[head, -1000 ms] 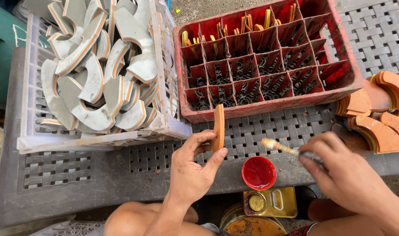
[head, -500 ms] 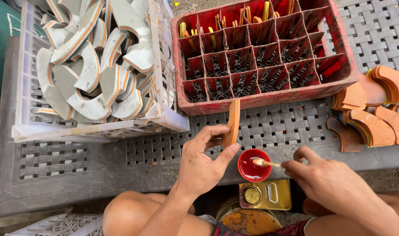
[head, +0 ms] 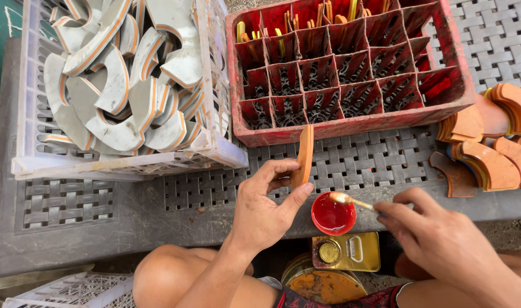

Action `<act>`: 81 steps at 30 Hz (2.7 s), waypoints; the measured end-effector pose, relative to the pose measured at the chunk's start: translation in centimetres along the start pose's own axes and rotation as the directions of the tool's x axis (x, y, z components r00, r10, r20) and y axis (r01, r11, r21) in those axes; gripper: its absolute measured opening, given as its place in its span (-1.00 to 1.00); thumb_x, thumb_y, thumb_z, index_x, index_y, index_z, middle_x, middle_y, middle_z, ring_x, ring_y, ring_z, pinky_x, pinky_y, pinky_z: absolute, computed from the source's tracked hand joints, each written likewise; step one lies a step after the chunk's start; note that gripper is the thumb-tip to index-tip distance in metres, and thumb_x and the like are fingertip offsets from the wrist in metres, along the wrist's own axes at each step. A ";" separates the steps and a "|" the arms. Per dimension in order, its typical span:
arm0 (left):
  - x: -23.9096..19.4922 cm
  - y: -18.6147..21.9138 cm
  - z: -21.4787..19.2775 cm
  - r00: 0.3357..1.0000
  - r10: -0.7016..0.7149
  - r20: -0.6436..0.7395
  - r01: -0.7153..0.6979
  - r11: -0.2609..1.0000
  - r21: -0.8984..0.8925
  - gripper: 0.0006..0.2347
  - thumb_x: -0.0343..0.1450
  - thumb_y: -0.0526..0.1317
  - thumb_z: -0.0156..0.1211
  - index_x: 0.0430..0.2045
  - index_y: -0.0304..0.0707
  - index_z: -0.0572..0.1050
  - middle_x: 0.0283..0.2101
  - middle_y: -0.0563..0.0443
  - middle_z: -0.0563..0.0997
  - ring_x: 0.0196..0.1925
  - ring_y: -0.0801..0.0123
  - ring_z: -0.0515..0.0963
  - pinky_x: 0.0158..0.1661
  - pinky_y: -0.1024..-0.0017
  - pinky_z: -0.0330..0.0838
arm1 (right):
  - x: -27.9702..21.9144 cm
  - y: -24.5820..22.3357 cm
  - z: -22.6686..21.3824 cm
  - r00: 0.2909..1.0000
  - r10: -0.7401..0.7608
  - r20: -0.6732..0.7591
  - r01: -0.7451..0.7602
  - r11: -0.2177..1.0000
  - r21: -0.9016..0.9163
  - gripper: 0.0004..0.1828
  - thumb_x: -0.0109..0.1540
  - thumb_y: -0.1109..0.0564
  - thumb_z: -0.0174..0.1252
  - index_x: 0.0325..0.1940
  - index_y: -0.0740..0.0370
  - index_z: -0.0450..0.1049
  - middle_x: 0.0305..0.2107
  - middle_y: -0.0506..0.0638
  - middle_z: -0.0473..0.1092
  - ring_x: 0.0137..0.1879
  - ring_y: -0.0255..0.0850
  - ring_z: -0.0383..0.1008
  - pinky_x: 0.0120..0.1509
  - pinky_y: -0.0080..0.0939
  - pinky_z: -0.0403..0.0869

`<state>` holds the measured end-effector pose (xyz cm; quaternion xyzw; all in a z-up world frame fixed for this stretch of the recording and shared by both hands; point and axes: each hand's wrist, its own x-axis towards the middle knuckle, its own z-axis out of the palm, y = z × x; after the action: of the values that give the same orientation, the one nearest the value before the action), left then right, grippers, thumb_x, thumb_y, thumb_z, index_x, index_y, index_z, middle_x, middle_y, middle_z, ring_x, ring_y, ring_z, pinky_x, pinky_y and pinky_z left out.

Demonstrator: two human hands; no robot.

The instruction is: The person repeatedly picks up curved ceramic pieces, dips a paintbrush into a red container, and applies orange paint to the edges. Painted pieces are placed into a red crate with compartments. The process continues with multiple pieces throughout the clip.

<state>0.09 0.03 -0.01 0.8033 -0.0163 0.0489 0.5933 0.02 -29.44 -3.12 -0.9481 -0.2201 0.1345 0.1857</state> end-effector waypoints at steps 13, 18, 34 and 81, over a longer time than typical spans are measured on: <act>0.2 -0.2 0.5 0.999 -0.025 0.032 0.025 1.000 0.004 -0.71 0.38 -0.26 0.41 -0.06 -0.35 0.53 -0.08 -0.10 0.73 -0.05 0.35 0.77 0.02 0.40 0.67 | -0.2 1.3 2.0 0.907 -0.148 0.395 0.025 0.954 0.300 -0.76 0.28 0.05 0.12 -0.02 0.15 0.53 -0.19 0.02 0.46 -0.06 0.04 0.57 -0.03 0.02 0.50; -0.1 -0.9 0.7 0.995 -0.087 0.041 0.091 0.991 -0.103 -0.72 0.40 -0.28 0.39 -0.05 -0.38 0.53 -0.04 -0.11 0.69 0.00 0.35 0.72 0.08 0.39 0.65 | -0.3 3.5 2.3 0.837 -0.309 0.453 0.026 0.848 0.530 -0.77 0.36 0.05 0.12 -0.05 0.20 0.60 -0.28 -0.03 0.61 -0.16 -0.12 0.59 -0.08 -0.15 0.55; -0.5 -3.9 2.2 0.916 -0.132 0.379 0.400 0.233 -0.886 -0.65 0.54 -0.27 0.18 0.20 -0.31 0.30 0.12 -0.31 0.54 0.19 0.01 0.58 0.14 0.17 0.55 | 3.4 5.0 -0.4 0.980 0.162 -0.114 -0.012 0.625 0.780 -0.71 0.22 0.22 0.18 0.01 0.37 0.57 -0.27 0.00 0.50 -0.29 -0.29 0.44 -0.27 -0.29 0.45; -0.5 -1.7 1.6 0.949 0.313 0.042 -0.301 0.858 0.417 -0.30 0.29 -0.36 0.49 0.28 -0.45 0.15 0.02 -0.32 0.63 0.05 -0.08 0.66 0.03 0.17 0.59 | 6.3 -3.5 -2.8 0.915 -0.146 -0.376 0.165 0.986 0.018 -0.69 0.08 0.10 0.42 -0.07 0.01 0.70 -0.44 -0.06 0.48 -0.54 -0.15 0.47 -0.45 -0.16 0.48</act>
<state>-0.19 -0.98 -2.15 0.8979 -0.1251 0.1559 0.3921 5.13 -24.36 -0.25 -0.9310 -0.2521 -0.0583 0.2576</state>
